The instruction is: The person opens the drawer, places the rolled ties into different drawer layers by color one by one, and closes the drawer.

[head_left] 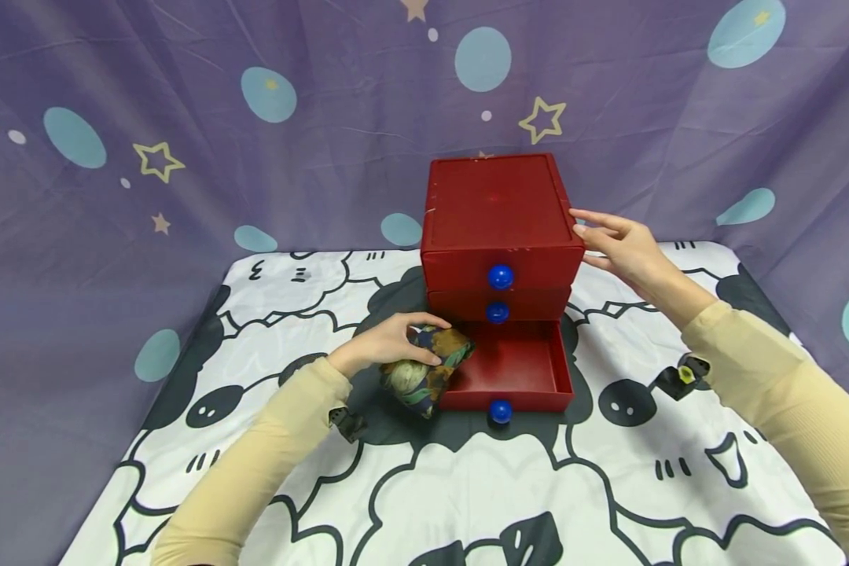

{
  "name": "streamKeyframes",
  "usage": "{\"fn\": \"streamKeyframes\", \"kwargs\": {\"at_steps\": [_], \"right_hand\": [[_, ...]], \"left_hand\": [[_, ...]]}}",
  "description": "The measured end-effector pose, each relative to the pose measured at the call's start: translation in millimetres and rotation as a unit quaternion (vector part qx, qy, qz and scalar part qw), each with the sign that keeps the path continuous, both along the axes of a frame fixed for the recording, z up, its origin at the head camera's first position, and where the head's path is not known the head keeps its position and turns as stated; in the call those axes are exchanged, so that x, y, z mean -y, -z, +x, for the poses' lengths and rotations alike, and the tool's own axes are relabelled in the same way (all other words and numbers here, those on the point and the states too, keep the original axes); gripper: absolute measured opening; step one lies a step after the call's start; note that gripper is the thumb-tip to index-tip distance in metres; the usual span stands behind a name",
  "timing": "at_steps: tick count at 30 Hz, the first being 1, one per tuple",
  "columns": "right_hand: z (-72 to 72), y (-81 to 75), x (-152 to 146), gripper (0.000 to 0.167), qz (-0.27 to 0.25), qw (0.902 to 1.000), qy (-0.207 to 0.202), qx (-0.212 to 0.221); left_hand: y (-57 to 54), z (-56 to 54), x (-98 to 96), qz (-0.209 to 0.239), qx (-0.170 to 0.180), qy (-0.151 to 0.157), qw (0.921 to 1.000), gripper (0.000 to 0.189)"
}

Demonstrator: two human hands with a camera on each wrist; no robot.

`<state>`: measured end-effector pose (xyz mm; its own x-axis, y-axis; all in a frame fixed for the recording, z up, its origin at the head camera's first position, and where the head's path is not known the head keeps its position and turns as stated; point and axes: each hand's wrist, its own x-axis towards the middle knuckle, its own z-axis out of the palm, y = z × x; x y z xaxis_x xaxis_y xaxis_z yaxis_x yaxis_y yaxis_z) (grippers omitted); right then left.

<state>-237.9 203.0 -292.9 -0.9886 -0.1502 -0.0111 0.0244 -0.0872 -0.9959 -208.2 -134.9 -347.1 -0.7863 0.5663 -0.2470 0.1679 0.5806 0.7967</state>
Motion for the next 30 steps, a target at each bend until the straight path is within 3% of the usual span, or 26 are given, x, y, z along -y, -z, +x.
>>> {"fn": "streamKeyframes", "kwargs": {"at_steps": [10, 16, 23, 30], "right_hand": [[-0.7, 1.3, 0.0, 0.046, -0.011, 0.9999, 0.003, 0.0], [-1.9, 3.4, 0.7, 0.034, -0.026, 0.9996, 0.008, -0.004], [-1.3, 2.2, 0.8, 0.042, -0.015, 0.9998, 0.01, 0.001], [-1.3, 1.6, 0.8, 0.047, -0.005, 1.0, 0.008, -0.001]], "left_hand": [[3.9, 0.5, -21.2, 0.016, 0.007, -0.017, 0.9997, 0.052], [5.0, 1.5, -35.1, -0.003, 0.018, -0.051, 0.9985, 0.051], [9.6, 1.6, -47.2, -0.012, 0.041, -0.086, 0.9954, 0.049], [15.6, -1.0, -54.4, 0.02, 0.064, -0.123, 0.9902, 0.049]]}}
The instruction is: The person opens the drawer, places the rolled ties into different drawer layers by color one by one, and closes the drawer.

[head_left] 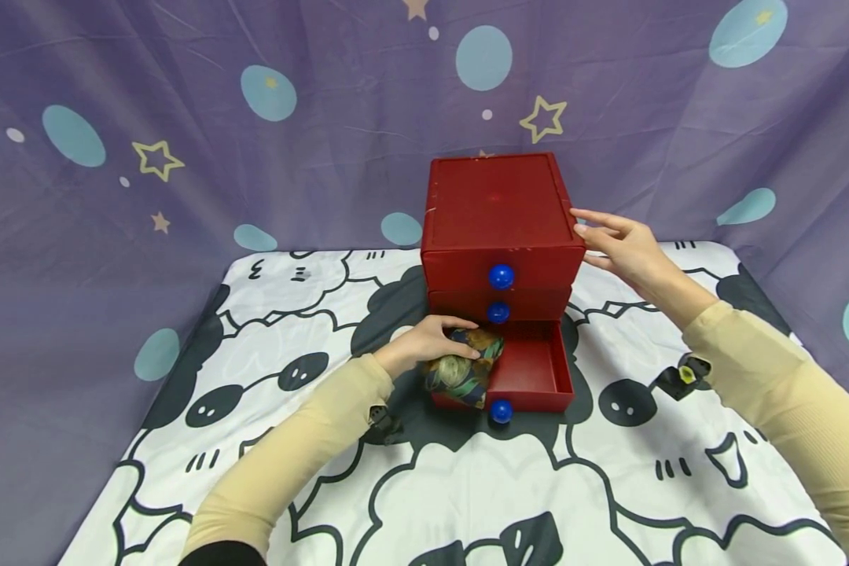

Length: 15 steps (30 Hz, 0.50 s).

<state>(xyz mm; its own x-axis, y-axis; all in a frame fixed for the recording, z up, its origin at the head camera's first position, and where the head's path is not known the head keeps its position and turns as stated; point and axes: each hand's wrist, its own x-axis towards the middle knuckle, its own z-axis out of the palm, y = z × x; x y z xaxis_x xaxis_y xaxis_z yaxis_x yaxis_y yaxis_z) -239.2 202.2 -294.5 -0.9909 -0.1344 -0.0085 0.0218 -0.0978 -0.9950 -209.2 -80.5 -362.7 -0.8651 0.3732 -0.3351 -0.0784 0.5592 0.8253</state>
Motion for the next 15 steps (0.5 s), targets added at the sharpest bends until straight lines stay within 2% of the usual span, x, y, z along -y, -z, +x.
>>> {"fn": "streamKeyframes", "kwargs": {"at_steps": [5, 11, 15], "right_hand": [[-0.2, 0.3, -0.2, 0.044, -0.009, 1.0, -0.001, -0.002], [-0.5, 0.1, -0.4, 0.045, -0.01, 1.0, 0.001, 0.0], [-0.4, 0.3, -0.2, 0.044, -0.009, 1.0, 0.001, 0.001]], "left_hand": [[2.5, -0.7, -4.2, 0.009, 0.002, -0.02, 0.9998, 0.051], [3.4, -1.2, -10.8, 0.005, 0.005, -0.029, 0.9996, 0.051], [4.5, -1.9, -14.7, 0.007, 0.027, -0.042, 0.9987, 0.052]]}}
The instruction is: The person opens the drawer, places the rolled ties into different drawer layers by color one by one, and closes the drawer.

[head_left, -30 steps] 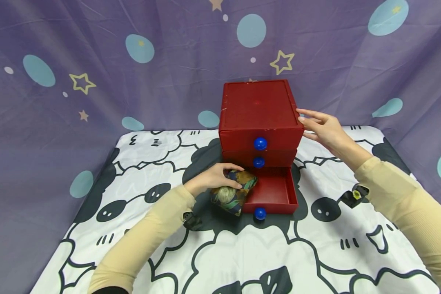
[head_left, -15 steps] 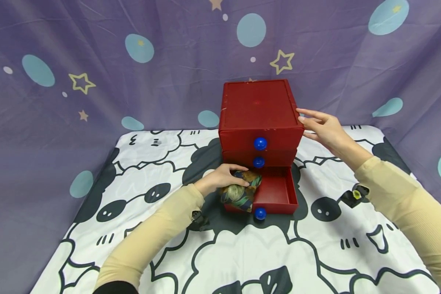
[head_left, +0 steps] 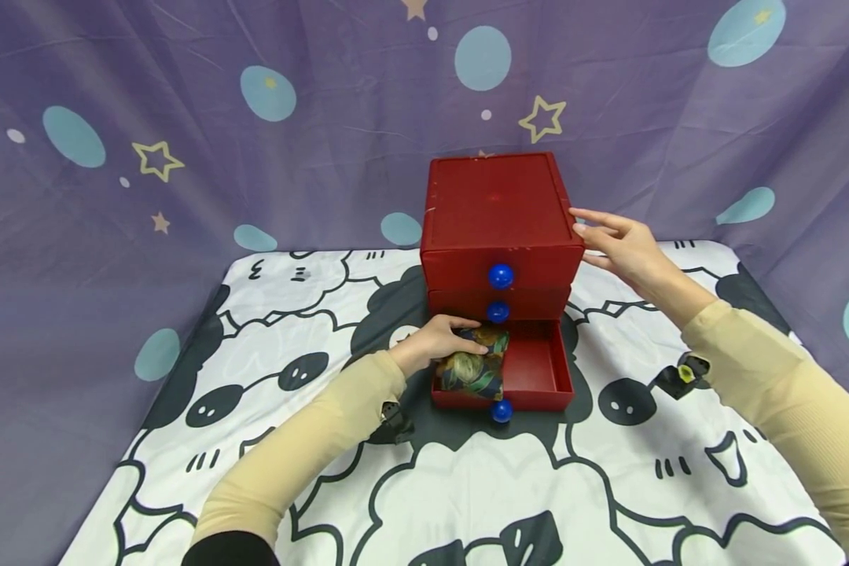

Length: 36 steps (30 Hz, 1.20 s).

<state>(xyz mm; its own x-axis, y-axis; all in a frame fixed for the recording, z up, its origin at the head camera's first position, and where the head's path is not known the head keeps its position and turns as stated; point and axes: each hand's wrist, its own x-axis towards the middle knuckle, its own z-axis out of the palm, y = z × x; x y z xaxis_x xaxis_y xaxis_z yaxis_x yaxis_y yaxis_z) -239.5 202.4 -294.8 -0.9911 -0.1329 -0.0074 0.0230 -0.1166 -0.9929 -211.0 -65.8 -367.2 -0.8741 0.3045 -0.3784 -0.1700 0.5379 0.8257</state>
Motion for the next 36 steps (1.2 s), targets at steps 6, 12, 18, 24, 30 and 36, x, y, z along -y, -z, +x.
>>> {"fn": "streamKeyframes", "kwargs": {"at_steps": [6, 12, 18, 24, 30, 36], "right_hand": [[-0.2, 0.0, 0.0, 0.047, 0.005, 1.0, 0.001, 0.002], [-0.2, -0.1, 0.0, 0.043, -0.005, 1.0, 0.003, 0.004], [0.1, 0.0, 0.7, 0.043, -0.008, 1.0, 0.004, 0.005], [1.2, -1.1, 0.6, 0.051, 0.012, 0.9999, 0.005, 0.01], [1.0, -1.0, 0.3, 0.052, 0.015, 0.9999, 0.002, 0.008], [0.8, -0.8, -0.4, 0.052, 0.017, 0.9998, 0.001, 0.008]], "left_hand": [[0.9, -1.2, -4.9, 0.03, 0.061, -0.039, 0.9969, 0.053], [0.9, 0.4, -9.4, 0.05, 0.08, -0.071, 0.993, 0.053], [44.5, -21.3, -9.3, 0.062, 0.049, -0.083, 0.9934, 0.056], [99.0, -50.1, -15.2, 0.048, 0.034, -0.093, 0.9939, 0.056], [17.1, 1.4, -23.3, 0.042, 0.035, -0.097, 0.9938, 0.054], [17.9, 2.4, -22.1, 0.046, 0.041, -0.087, 0.9943, 0.054]]}}
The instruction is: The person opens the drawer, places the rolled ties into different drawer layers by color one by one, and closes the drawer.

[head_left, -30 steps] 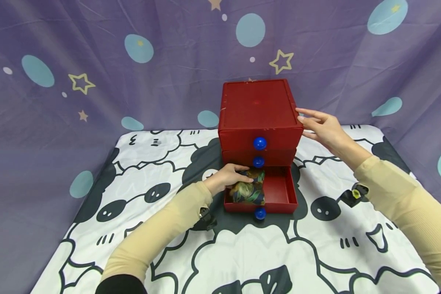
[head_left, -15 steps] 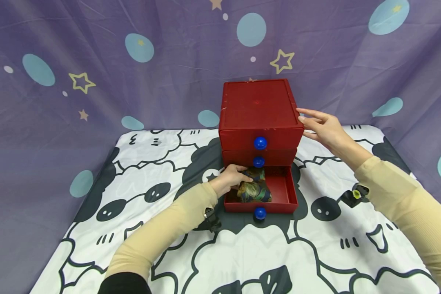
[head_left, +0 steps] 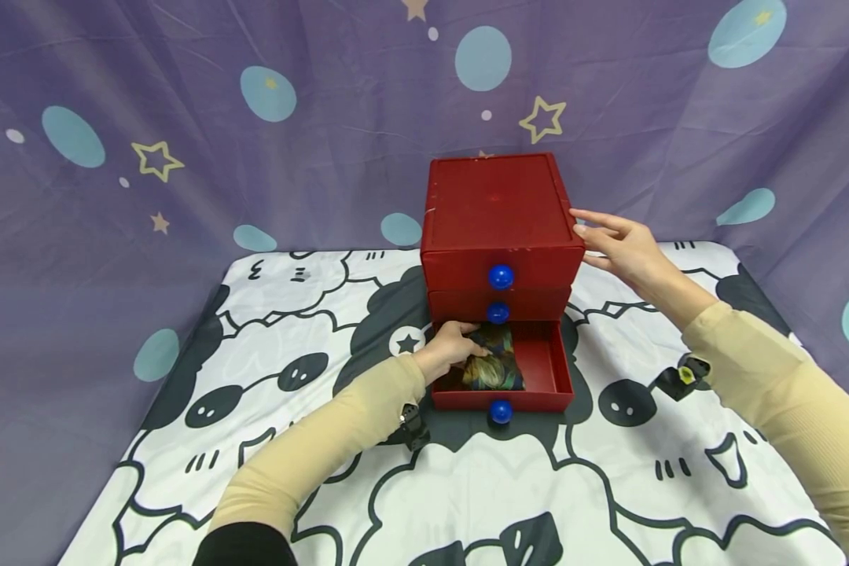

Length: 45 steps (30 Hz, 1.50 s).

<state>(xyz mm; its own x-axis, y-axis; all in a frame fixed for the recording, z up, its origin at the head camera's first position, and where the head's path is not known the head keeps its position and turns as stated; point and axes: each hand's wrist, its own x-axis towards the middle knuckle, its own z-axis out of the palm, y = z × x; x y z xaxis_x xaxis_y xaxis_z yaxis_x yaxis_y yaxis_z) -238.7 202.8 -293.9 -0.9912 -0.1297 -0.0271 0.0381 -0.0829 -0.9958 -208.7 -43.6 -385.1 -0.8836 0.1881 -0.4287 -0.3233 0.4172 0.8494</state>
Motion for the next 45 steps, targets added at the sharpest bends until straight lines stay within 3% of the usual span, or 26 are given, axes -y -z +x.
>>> {"fn": "streamKeyframes", "kwargs": {"at_steps": [1, 9, 12, 13, 16, 19, 20, 26, 30, 37, 45], "right_hand": [[0.2, -0.1, 0.0, 0.053, 0.002, 1.0, 0.0, 0.001], [0.1, -0.2, 0.3, 0.052, -0.003, 1.0, -0.001, 0.0], [0.3, -0.1, 0.4, 0.051, -0.005, 1.0, -0.002, 0.0], [0.3, -0.1, 0.4, 0.05, -0.006, 1.0, -0.001, 0.0], [0.3, 0.0, 0.7, 0.049, -0.011, 0.9999, -0.001, -0.001], [0.4, -0.1, 0.8, 0.048, -0.011, 0.9999, -0.001, -0.001], [0.5, -0.1, 0.8, 0.048, -0.009, 1.0, 0.0, 0.0], [0.5, 0.0, 0.9, 0.051, -0.001, 1.0, -0.001, 0.001], [0.6, 0.1, 0.9, 0.05, -0.007, 1.0, 0.0, 0.003], [0.5, 0.0, 1.1, 0.052, -0.012, 0.9999, 0.002, 0.008], [-0.1, 0.2, 0.9, 0.055, -0.005, 0.9999, 0.004, 0.01]], "left_hand": [[5.9, -3.9, 0.3, 0.002, 0.006, -0.001, 1.0, 0.056], [6.6, -1.6, 0.6, 0.004, -0.011, 0.004, 0.9999, 0.054], [16.6, -5.6, 1.6, -0.003, -0.022, 0.005, 0.9997, 0.054], [29.9, -12.3, 3.7, 0.008, -0.037, 0.013, 0.9992, 0.055], [36.3, -17.1, 4.6, 0.003, -0.035, 0.017, 0.9992, 0.055], [28.7, -14.6, 3.8, -0.004, -0.038, 0.025, 0.9989, 0.054], [14.6, -7.4, 1.9, -0.022, -0.031, 0.024, 0.999, 0.053], [-2.3, 3.0, 4.1, -0.061, -0.07, 0.064, 0.9936, 0.049], [-3.8, 4.4, 7.0, -0.099, -0.104, 0.092, 0.9854, 0.048], [-7.1, 7.2, 10.2, -0.18, -0.178, 0.131, 0.9585, 0.044], [-13.3, 11.8, 15.3, -0.174, -0.185, 0.146, 0.956, 0.035]]}}
